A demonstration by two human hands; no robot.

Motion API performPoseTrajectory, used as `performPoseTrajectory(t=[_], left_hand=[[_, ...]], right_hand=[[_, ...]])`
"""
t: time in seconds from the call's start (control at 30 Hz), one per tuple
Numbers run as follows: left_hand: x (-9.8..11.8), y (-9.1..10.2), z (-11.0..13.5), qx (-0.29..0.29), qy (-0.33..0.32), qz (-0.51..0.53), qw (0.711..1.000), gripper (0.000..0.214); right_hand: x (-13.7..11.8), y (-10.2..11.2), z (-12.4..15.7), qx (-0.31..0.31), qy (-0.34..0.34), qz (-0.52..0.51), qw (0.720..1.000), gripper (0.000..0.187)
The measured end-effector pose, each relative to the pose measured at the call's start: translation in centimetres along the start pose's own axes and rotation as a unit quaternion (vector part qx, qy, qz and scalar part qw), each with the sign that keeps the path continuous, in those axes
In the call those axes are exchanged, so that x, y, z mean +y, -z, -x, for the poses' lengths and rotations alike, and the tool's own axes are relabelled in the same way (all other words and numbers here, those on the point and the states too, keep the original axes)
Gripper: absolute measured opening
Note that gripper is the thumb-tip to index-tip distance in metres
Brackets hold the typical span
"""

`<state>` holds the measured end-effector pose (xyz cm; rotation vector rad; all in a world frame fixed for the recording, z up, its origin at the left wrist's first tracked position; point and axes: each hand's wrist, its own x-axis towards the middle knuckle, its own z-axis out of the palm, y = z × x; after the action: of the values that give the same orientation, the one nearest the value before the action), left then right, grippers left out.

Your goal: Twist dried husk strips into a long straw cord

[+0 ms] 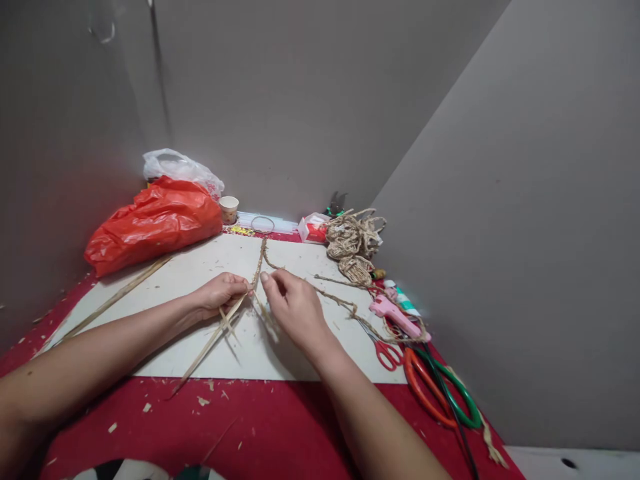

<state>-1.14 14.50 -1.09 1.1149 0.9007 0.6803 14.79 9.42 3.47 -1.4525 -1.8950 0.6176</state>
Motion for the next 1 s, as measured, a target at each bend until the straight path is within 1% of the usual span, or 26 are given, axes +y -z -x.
performPoseTrajectory(t=[0.03,0.07,0.13,0.2,0.27,0.33,0.43,0.5,0.57,0.63,0.7,0.87,1.0], left_hand=[[0.1,0.0,0.0,-0.008,-0.002,0.005,1.0,0.018],[0.1,0.1,0.0,-0.015,-0.004,0.005,1.0,0.018],[0.1,0.1,-0.1,-0.025,-0.012,-0.007,1.0,0.02],[0.1,0.2,-0.1,-0.037,-0.019,-0.035,0.999,0.021],[0.1,0.3,-0.1,-0.049,-0.017,-0.062,0.997,0.022],[0.2,0.4,0.0,-0.058,-0.01,-0.076,0.995,0.022],[0.4,0.5,-0.1,-0.052,-0.005,-0.106,0.993,0.021],[0.4,0.5,-0.2,-0.045,-0.029,-0.146,0.988,0.021],[0.3,0.5,-0.4,-0.039,-0.071,-0.193,0.978,0.019],[0.2,0.3,-0.5,-0.029,-0.106,-0.239,0.965,0.017],[0.1,0.1,-0.4,-0.019,-0.121,-0.281,0.952,0.016],[-0.1,-0.5,0.2,-0.01,-0.123,-0.321,0.939,0.015],[0.1,-1.1,0.8,0.021,-0.1,-0.356,0.929,0.016]], right_hand=[[0.8,-0.5,-0.8,-0.012,-0.021,-0.05,0.998,0.035],[1.5,-1.2,-1.5,-0.055,-0.056,-0.112,0.991,0.033],[2.7,-2.7,-2.2,-0.143,-0.137,-0.224,0.954,0.038],[3.4,-3.8,-2.4,-0.192,-0.185,-0.295,0.918,0.04],[3.8,-4.0,-2.2,-0.212,-0.207,-0.33,0.896,0.039],[4.1,-3.7,-2.2,-0.238,-0.228,-0.356,0.875,0.037],[4.3,-3.0,-2.3,-0.294,-0.255,-0.407,0.826,0.038],[4.5,-2.8,-2.3,-0.307,-0.262,-0.443,0.801,0.037],[4.6,-2.9,-2.3,-0.3,-0.262,-0.474,0.785,0.034],[4.7,-3.1,-2.2,-0.284,-0.264,-0.492,0.779,0.029],[4.6,-3.4,-2.1,-0.256,-0.27,-0.494,0.786,0.024],[3.9,-4.2,-1.5,-0.156,-0.277,-0.458,0.83,0.011],[3.4,-4.8,-1.1,-0.111,-0.261,-0.422,0.861,0.019]])
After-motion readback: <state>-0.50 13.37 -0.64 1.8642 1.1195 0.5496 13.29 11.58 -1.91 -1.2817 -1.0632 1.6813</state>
